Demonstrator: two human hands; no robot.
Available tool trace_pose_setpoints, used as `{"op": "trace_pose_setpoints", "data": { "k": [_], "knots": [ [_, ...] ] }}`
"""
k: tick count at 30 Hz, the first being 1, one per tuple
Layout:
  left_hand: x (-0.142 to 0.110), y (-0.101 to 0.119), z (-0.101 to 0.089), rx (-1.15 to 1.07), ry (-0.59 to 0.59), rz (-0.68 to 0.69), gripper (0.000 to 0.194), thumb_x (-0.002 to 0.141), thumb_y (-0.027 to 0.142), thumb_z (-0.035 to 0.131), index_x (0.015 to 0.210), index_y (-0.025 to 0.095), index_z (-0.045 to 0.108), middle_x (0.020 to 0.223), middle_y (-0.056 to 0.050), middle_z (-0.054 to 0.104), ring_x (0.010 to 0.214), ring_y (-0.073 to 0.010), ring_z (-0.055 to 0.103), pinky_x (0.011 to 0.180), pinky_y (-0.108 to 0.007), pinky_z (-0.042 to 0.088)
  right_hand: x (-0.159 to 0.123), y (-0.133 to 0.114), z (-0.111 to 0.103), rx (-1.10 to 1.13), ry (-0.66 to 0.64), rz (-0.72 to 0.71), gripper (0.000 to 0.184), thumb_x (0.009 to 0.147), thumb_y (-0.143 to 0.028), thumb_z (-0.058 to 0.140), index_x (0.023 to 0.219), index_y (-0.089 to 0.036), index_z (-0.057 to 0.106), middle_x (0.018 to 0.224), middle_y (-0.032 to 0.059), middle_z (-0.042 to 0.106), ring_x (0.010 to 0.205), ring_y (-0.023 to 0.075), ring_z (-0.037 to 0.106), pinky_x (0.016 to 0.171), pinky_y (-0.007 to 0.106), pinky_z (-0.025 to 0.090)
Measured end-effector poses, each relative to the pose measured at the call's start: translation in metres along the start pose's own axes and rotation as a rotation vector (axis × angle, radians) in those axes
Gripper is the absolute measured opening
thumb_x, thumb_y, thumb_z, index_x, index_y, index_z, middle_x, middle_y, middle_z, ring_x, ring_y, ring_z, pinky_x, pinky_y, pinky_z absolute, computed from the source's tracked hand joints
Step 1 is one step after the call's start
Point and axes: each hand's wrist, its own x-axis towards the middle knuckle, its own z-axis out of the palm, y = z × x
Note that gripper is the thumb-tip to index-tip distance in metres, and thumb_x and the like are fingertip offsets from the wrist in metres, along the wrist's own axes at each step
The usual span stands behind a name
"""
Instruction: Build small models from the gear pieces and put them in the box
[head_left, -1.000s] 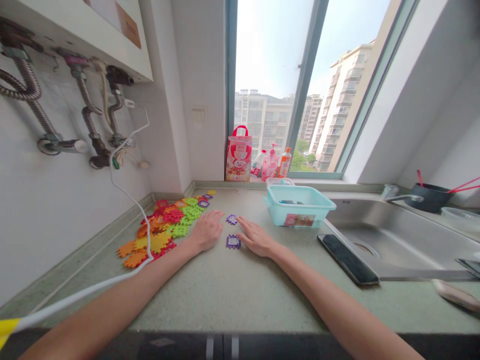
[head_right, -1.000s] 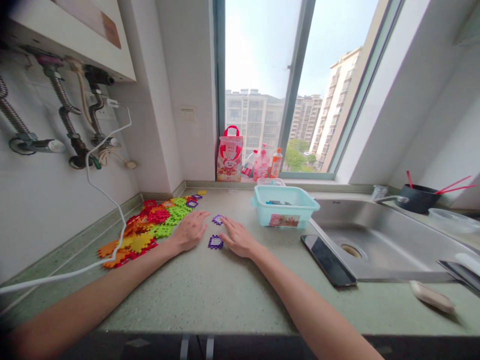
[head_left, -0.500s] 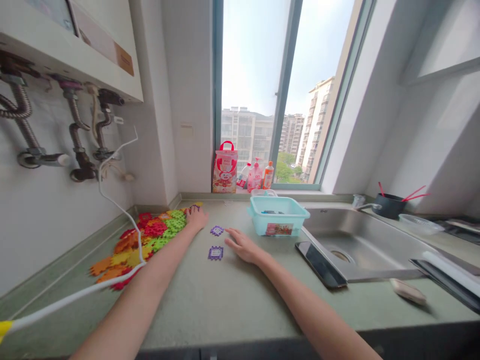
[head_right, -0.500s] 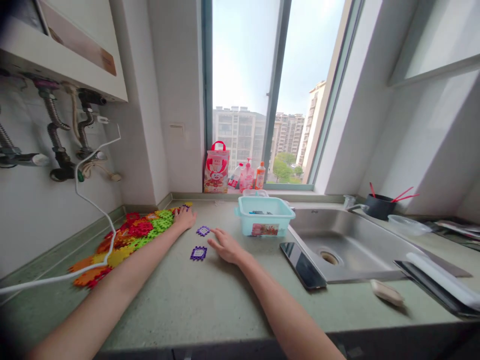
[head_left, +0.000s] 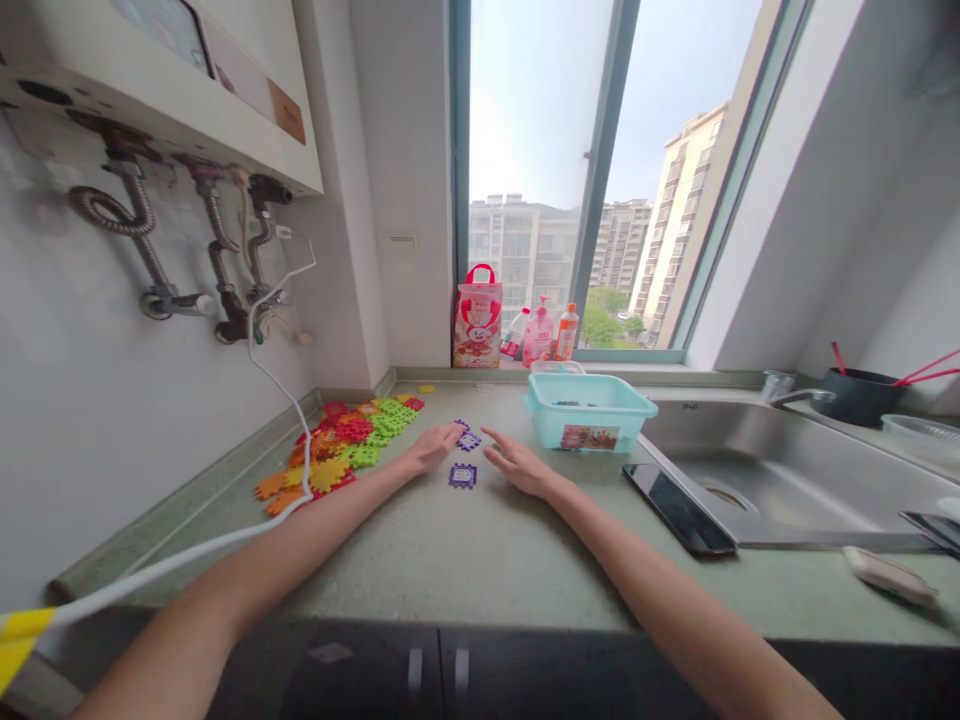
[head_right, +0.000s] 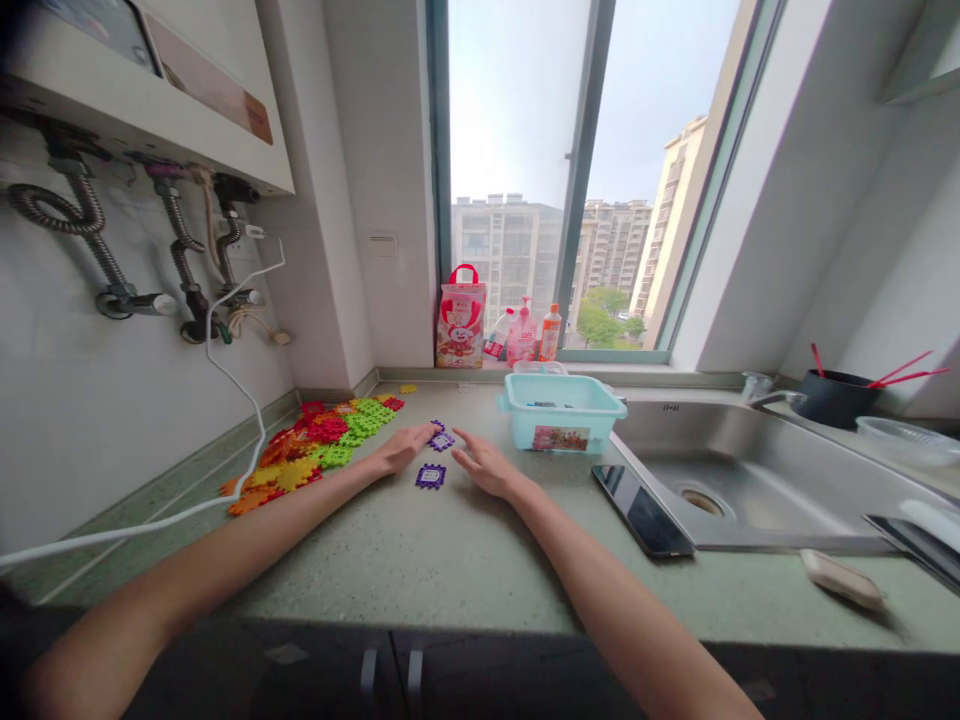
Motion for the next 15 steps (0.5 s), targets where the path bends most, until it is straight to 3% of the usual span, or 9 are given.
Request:
{"op": "trace_pose_setpoints", "data": {
  "k": [7, 10, 15],
  "knots": [
    [-0.044, 0.018, -0.013, -0.215, -0.150, 0.234, 0.052, 0.104, 0.048, 0.045, 0.147, 0.025, 0.062, 0.152, -0.004, 0.062, 0.140, -0.0257, 0.058, 0.118, -0.033, 0.042, -0.006, 0.007, -0.006, -0.058, 0.020, -0.019, 0.074, 0.094, -0.046, 0.066, 0.160, -0.019, 0.046, 0.158, 0.0162, 0.055, 0.144, 0.0316, 0.054, 0.123, 0.053, 0.040],
    [-0.050, 0.020, -0.017, -0.246, -0.062, 0.322, 0.048, 0.105, 0.041, 0.042, 0.143, 0.023, 0.065, 0.152, -0.006, 0.062, 0.143, -0.0249, 0.054, 0.123, -0.036, 0.038, -0.008, -0.001, -0.007, -0.064, -0.007, -0.053, 0.071, 0.094, -0.046, 0.068, 0.157, -0.021, 0.051, 0.156, 0.0151, 0.057, 0.143, 0.0319, 0.055, 0.122, 0.051, 0.040],
    [-0.052, 0.013, -0.032, -0.039, 0.054, 0.393, 0.035, 0.100, 0.025, 0.049, 0.123, 0.023, 0.075, 0.132, -0.007, 0.073, 0.127, -0.0249, 0.062, 0.119, -0.042, 0.041, -0.010, -0.012, -0.013, -0.084, -0.082, -0.033, 0.044, 0.099, -0.043, 0.062, 0.138, -0.025, 0.072, 0.156, 0.0154, 0.056, 0.148, 0.0338, 0.051, 0.122, 0.051, 0.039]
  ]
}}
